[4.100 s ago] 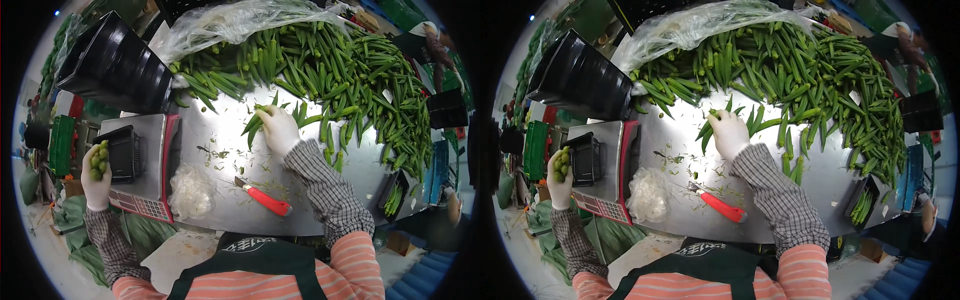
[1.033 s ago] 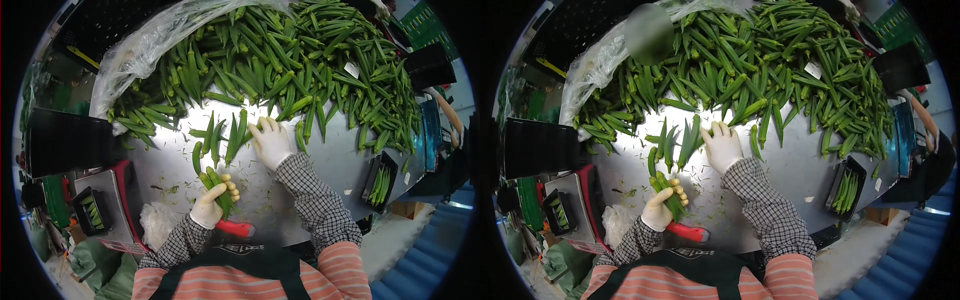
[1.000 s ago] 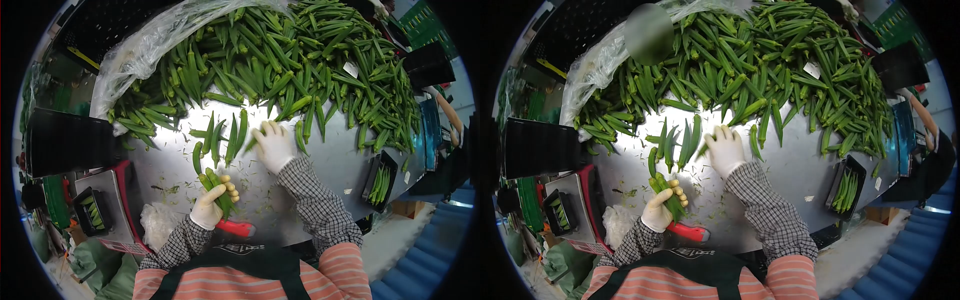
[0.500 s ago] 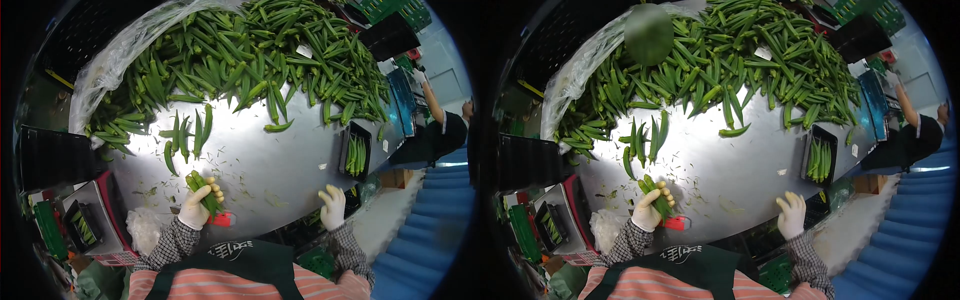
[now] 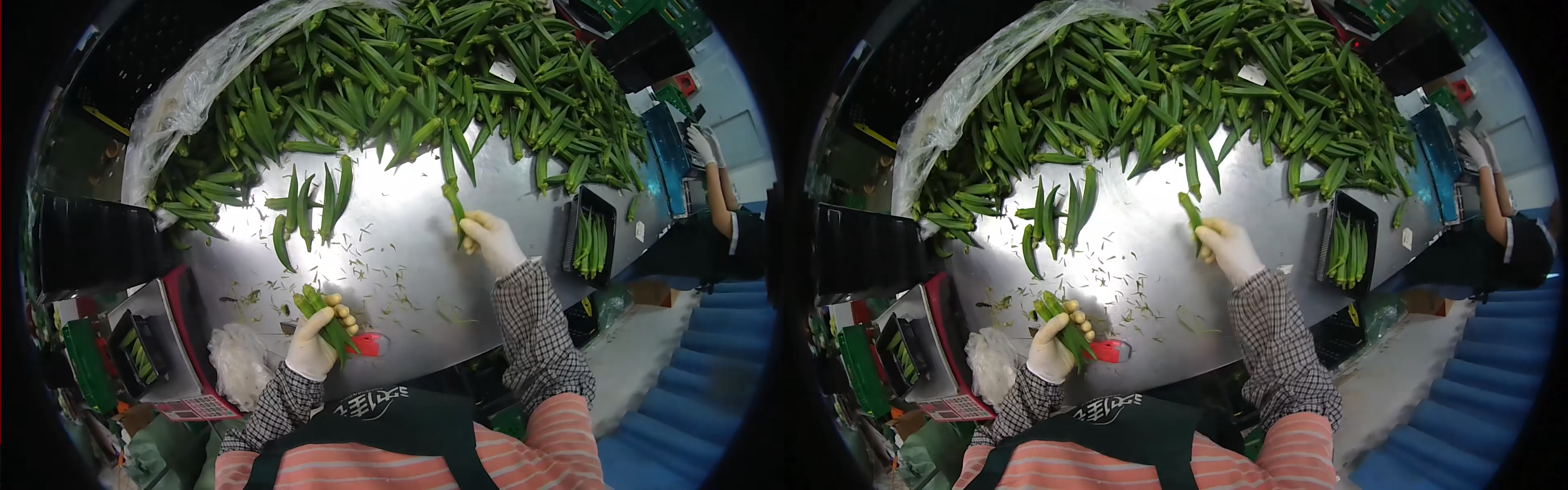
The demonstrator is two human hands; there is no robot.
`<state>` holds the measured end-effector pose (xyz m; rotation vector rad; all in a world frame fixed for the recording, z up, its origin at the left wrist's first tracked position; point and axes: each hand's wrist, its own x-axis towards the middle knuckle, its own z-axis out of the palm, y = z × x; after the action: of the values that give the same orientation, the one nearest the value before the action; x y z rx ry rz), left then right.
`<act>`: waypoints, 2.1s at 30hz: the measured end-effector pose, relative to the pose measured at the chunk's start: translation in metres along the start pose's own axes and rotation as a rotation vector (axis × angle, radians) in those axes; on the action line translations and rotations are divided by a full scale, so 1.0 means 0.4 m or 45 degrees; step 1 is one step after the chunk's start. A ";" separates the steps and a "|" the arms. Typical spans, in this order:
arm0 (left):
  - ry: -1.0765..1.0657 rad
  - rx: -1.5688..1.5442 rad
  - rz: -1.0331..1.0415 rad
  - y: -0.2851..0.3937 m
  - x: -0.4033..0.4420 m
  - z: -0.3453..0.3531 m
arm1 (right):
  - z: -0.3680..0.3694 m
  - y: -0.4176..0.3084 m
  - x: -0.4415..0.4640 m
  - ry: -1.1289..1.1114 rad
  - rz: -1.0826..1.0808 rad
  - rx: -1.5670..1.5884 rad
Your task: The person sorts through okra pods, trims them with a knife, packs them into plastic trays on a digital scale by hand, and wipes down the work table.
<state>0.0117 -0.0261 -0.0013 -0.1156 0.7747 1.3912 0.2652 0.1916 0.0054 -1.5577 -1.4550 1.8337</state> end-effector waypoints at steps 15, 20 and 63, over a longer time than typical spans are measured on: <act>-0.159 -0.024 -0.120 -0.050 -0.003 0.034 | 0.028 0.027 -0.195 -0.380 0.006 0.514; -0.139 -0.039 -0.049 -0.024 -0.032 0.002 | -0.199 0.094 -0.373 -0.425 0.101 -0.512; -0.056 -0.388 0.287 0.086 -0.050 -0.101 | 0.442 -0.145 0.196 -0.088 -1.404 -1.704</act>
<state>-0.0360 -0.0560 -0.0083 -0.2399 0.5465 1.7160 0.0638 0.1921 -0.0090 -0.5465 -2.9246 0.1575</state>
